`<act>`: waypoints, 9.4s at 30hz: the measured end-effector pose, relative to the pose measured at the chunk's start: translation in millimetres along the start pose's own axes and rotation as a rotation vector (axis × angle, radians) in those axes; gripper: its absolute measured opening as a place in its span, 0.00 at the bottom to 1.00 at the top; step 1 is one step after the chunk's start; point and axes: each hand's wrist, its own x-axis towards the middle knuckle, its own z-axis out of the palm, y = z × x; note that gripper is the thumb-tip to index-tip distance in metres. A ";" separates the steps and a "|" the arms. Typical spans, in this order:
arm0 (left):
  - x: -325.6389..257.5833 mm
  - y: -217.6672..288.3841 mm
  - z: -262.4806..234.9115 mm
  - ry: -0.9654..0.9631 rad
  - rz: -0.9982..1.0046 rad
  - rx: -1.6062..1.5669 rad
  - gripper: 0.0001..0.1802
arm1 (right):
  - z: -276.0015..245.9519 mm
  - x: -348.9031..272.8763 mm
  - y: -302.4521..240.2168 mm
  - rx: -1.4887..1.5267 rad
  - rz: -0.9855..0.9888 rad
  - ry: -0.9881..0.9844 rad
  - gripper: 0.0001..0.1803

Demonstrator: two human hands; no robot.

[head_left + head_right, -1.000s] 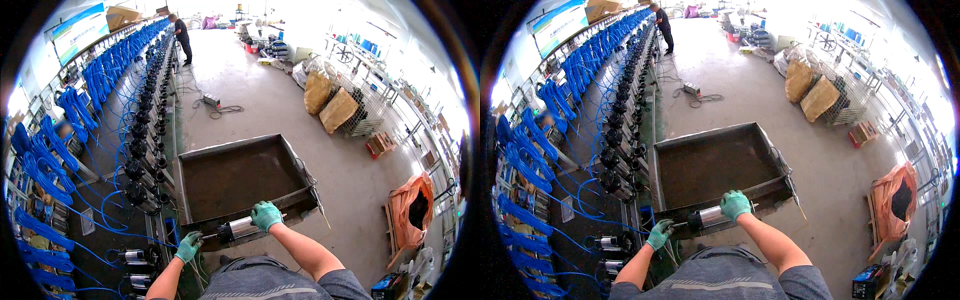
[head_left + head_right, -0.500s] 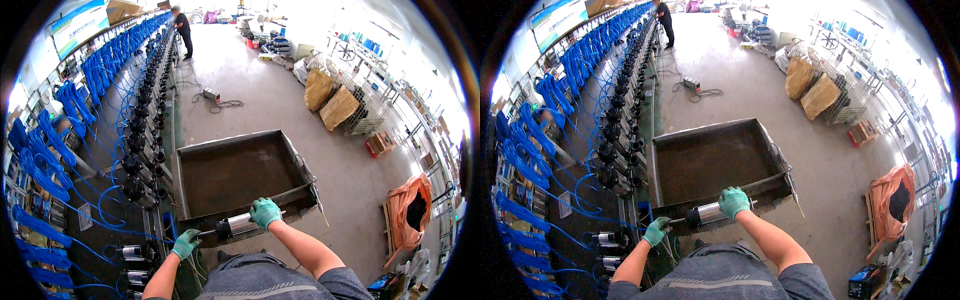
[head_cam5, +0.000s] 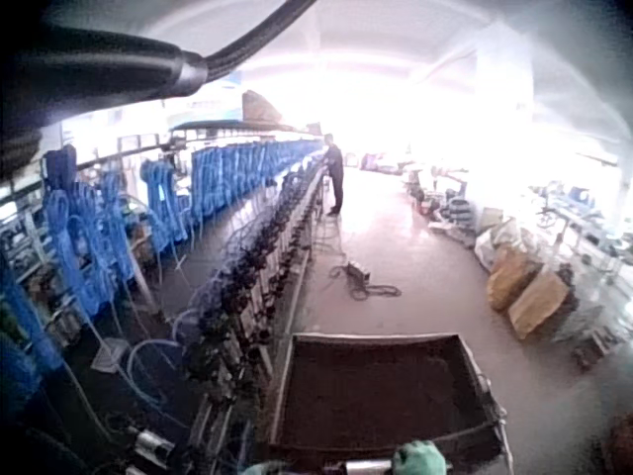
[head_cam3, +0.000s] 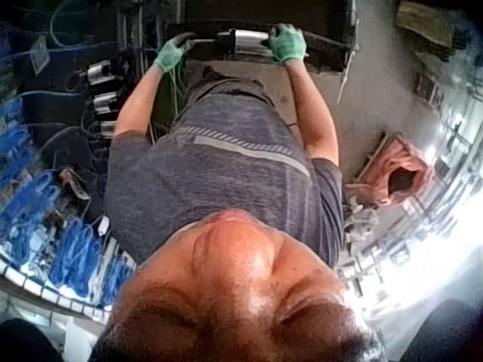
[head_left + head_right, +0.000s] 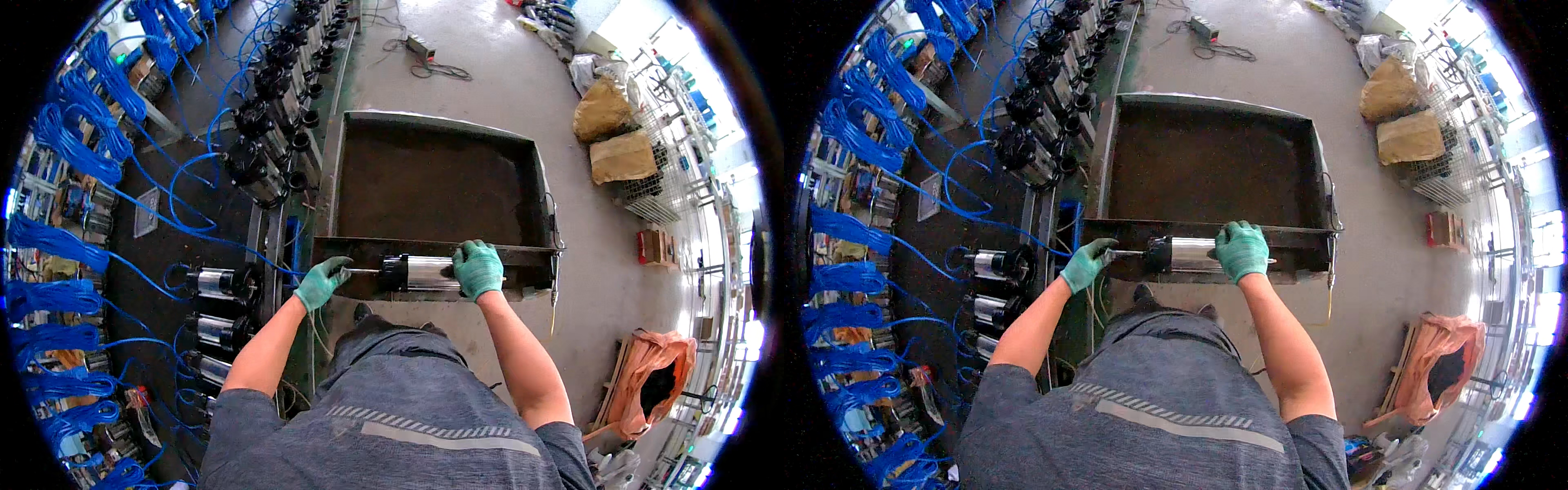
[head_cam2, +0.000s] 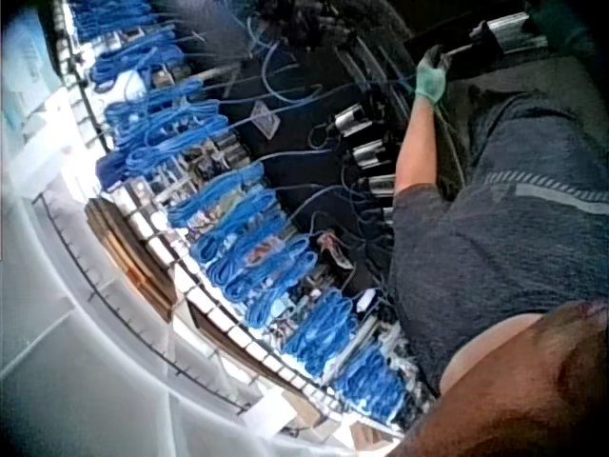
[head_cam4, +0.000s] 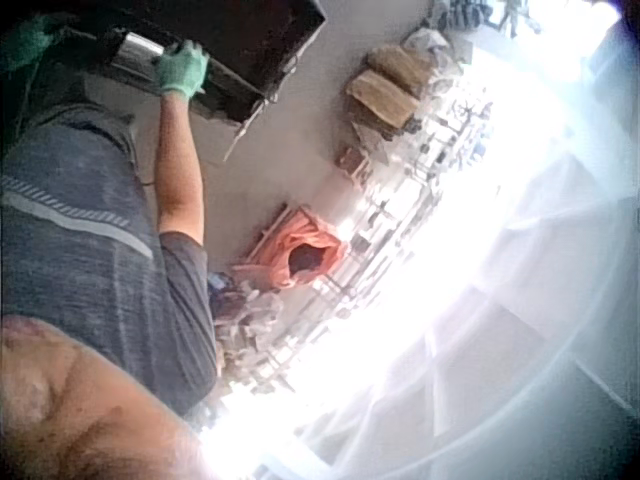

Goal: The person repeatedly picks up cylindrical metal pumps from a rack, connects a blue hose to the intake, and submerges the pump in a large metal tray filled with dark liquid. The person holds the pump in the liquid for a few seconds, then removes it, disconnects the hose, and places it back on the rack. This process is repeated for multiple units.

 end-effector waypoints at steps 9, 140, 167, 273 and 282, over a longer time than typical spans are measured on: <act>36.2 17.7 -1.4 -0.101 -0.810 -0.009 0.28 | -3.5 1.4 0.9 0.004 0.006 -0.001 0.12; 25.2 140.4 114.4 -0.143 -0.326 0.830 0.50 | 50.5 -21.8 187.7 1.392 0.527 -0.696 0.20; 25.0 77.0 67.3 0.369 0.190 0.121 0.16 | 36.8 -89.3 211.3 1.650 0.642 0.051 0.13; 5.0 235.0 109.7 0.047 0.127 -0.761 0.10 | 101.3 -37.0 218.2 0.551 0.134 0.026 0.24; -15.8 186.6 16.9 0.422 0.048 -0.969 0.11 | -6.0 -34.5 109.1 1.529 0.530 -0.421 0.35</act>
